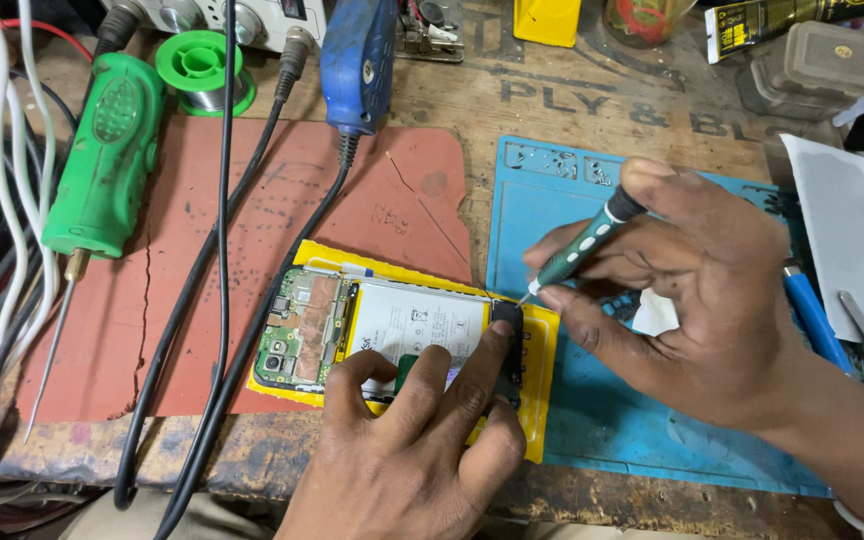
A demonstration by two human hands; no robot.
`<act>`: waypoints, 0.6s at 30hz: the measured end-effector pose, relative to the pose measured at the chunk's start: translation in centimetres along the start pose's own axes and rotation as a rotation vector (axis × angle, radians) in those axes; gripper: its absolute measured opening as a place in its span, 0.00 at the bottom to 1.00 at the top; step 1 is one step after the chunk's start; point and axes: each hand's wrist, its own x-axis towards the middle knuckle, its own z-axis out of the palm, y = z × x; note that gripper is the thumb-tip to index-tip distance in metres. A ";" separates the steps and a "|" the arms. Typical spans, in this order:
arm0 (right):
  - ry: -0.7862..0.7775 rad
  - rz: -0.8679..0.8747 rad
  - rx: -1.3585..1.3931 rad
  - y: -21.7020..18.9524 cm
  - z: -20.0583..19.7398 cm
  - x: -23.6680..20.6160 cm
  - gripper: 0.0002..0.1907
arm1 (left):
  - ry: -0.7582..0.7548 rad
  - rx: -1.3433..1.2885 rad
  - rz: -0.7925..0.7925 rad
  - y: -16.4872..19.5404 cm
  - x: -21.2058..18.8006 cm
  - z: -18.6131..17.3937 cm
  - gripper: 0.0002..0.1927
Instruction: The person uses a precision screwdriver to remove screws from the internal frame of a disassembled smartphone. They then lift and remove a black metal bracket from the device's interior.
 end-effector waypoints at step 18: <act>0.065 0.273 0.023 -0.7 -2.1 0.6 0.45 | -0.004 0.018 0.007 0.0 0.0 -0.2 0.08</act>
